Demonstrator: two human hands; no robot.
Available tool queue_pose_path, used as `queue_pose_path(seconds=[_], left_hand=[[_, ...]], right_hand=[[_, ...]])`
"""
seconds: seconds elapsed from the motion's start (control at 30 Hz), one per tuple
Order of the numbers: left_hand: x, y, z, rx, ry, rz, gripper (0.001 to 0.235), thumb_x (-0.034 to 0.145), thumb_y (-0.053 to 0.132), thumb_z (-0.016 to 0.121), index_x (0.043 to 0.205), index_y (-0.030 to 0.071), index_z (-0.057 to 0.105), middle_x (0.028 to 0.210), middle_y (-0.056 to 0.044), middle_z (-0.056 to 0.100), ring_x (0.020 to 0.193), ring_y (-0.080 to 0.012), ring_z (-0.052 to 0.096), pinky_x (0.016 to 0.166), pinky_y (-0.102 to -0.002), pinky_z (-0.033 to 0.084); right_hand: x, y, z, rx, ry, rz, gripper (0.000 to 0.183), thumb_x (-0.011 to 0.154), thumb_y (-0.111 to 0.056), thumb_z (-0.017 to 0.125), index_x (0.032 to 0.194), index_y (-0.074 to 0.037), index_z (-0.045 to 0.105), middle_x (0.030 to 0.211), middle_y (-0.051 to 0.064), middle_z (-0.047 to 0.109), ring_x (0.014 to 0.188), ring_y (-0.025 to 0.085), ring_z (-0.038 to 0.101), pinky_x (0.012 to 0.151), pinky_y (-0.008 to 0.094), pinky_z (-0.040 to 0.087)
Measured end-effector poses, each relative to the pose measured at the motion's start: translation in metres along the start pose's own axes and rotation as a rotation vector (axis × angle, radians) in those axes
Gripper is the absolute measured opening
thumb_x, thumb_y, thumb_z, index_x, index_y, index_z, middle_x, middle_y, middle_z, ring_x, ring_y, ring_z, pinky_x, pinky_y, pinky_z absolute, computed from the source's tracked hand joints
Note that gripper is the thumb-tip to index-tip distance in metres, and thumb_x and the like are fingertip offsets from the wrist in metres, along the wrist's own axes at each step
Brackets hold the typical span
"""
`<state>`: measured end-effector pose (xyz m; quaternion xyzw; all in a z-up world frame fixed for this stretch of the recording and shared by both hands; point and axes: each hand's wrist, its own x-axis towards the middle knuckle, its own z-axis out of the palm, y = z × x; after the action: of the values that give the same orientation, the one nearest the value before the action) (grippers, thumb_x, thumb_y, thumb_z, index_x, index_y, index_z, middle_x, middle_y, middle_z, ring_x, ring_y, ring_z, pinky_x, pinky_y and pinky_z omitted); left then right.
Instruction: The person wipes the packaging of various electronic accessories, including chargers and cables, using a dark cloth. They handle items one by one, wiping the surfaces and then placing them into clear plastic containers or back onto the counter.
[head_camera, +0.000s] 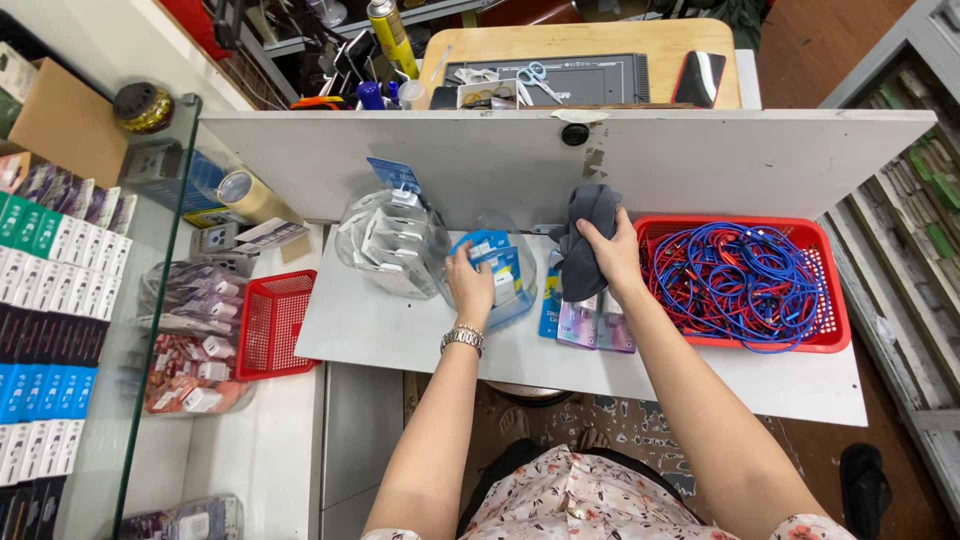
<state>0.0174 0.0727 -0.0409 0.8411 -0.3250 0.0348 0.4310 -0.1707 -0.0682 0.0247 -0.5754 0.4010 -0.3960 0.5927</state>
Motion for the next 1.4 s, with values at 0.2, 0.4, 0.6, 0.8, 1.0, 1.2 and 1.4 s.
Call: queue_pose_path(seconds=[0.2,0.4,0.6,0.8,1.0,1.2,1.4], left_hand=[[-0.005,0.087,-0.007,-0.275,-0.057,0.222,0.024,0.096,0.008,0.056,0.117,0.003,0.066,0.110,-0.017,0.070,0.104,-0.0354,0.067,0.094,-0.044,0.050],[-0.038,0.068,0.090,-0.208,-0.567,0.070,0.029,0.094,0.014,0.058,0.116,-0.003,0.065,0.099,-0.028,0.072,0.096,-0.0447,0.070,0.088,-0.050,0.054],[-0.076,-0.010,0.181,0.150,-0.701,-0.213,0.038,0.086,0.011,0.065,0.117,-0.008,0.057,0.105,-0.036,0.068,0.105,-0.0476,0.067,0.092,-0.050,0.054],[-0.092,-0.033,0.187,-0.039,-0.727,-0.295,0.042,0.082,0.010,0.066,0.123,0.004,0.070,0.110,-0.022,0.077,0.108,-0.0352,0.072,0.095,-0.039,0.053],[-0.061,0.012,0.157,-0.841,-0.752,-0.312,0.043,0.100,0.002,0.056,0.142,-0.002,0.050,0.133,-0.013,0.065,0.121,-0.0187,0.065,0.098,-0.033,0.053],[-0.042,0.089,0.074,-0.612,-0.653,-0.128,0.036,0.093,-0.002,0.055,0.129,0.002,0.051,0.111,-0.016,0.074,0.096,-0.0202,0.070,0.084,-0.031,0.054],[-0.039,0.111,0.027,-0.802,-0.723,-0.046,0.033,0.094,-0.004,0.053,0.126,0.001,0.049,0.114,-0.013,0.075,0.097,-0.0129,0.070,0.081,-0.025,0.055]], right_hand=[[0.008,0.004,-0.029,-0.058,-0.014,-0.023,0.050,0.086,-0.018,0.078,0.127,0.001,0.057,0.116,0.013,0.071,0.102,0.019,0.070,0.088,0.032,0.056],[0.006,0.005,-0.060,-0.373,-0.121,-0.038,0.048,0.085,-0.021,0.078,0.123,0.001,0.059,0.111,0.015,0.075,0.101,0.021,0.072,0.089,0.034,0.054],[-0.001,0.010,-0.081,-0.438,-0.165,-0.067,0.053,0.083,-0.028,0.078,0.123,0.002,0.059,0.109,0.018,0.073,0.099,0.025,0.072,0.088,0.036,0.054],[0.000,0.025,-0.092,-0.480,-0.141,-0.026,0.058,0.085,-0.032,0.079,0.124,0.003,0.055,0.112,0.020,0.070,0.103,0.028,0.070,0.090,0.038,0.053],[0.001,0.034,-0.059,-0.358,-0.221,-0.004,0.062,0.086,-0.034,0.074,0.133,0.000,0.053,0.120,0.020,0.068,0.108,0.030,0.069,0.093,0.038,0.052],[0.020,0.023,-0.026,-0.379,0.018,0.013,0.064,0.087,-0.030,0.076,0.137,-0.001,0.049,0.114,0.021,0.068,0.102,0.031,0.069,0.089,0.040,0.053],[0.044,0.018,-0.027,0.004,0.031,0.219,0.053,0.084,-0.018,0.072,0.132,-0.004,0.054,0.110,0.014,0.071,0.091,0.021,0.071,0.076,0.035,0.060]])
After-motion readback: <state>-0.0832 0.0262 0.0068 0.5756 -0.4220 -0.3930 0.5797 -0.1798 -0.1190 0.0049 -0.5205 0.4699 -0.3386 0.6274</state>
